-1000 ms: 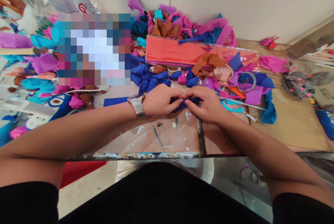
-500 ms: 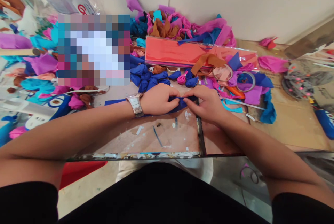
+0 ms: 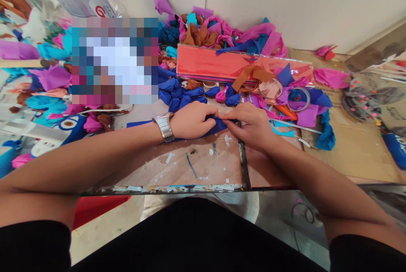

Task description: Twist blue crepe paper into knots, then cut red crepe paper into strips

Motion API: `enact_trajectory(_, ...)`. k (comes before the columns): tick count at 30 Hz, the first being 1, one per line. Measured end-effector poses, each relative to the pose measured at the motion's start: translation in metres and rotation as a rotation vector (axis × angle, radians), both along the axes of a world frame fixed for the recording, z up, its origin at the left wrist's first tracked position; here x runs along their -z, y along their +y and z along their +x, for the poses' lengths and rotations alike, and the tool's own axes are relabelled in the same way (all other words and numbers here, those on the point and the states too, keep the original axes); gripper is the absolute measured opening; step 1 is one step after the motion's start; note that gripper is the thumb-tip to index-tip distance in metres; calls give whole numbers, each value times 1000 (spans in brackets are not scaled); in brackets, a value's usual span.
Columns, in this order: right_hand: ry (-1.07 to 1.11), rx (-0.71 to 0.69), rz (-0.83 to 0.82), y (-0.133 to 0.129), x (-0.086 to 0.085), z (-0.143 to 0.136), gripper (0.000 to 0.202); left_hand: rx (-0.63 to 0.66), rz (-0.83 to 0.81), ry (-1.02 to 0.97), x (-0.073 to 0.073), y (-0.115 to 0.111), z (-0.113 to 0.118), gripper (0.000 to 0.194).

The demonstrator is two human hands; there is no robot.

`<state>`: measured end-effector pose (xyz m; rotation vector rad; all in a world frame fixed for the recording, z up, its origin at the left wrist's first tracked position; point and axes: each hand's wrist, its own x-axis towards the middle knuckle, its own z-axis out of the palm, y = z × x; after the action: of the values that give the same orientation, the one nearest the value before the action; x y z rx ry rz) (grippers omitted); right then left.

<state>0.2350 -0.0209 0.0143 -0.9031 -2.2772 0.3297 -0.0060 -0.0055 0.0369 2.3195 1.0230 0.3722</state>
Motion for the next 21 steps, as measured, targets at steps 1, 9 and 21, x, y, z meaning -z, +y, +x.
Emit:
enact_trajectory(1, 2, -10, 4, 0, 0, 0, 17, 2, 5, 0, 0, 0, 0, 25)
enact_trajectory(9, 16, -27, 23, 0, -1, 0, 15, 2, 24, 20, -1, -1, 0, 23)
enact_trajectory(21, 8, 7, -10, -1, -3, -1, 16, 2, 28, 7, -1, 0, 0, 37)
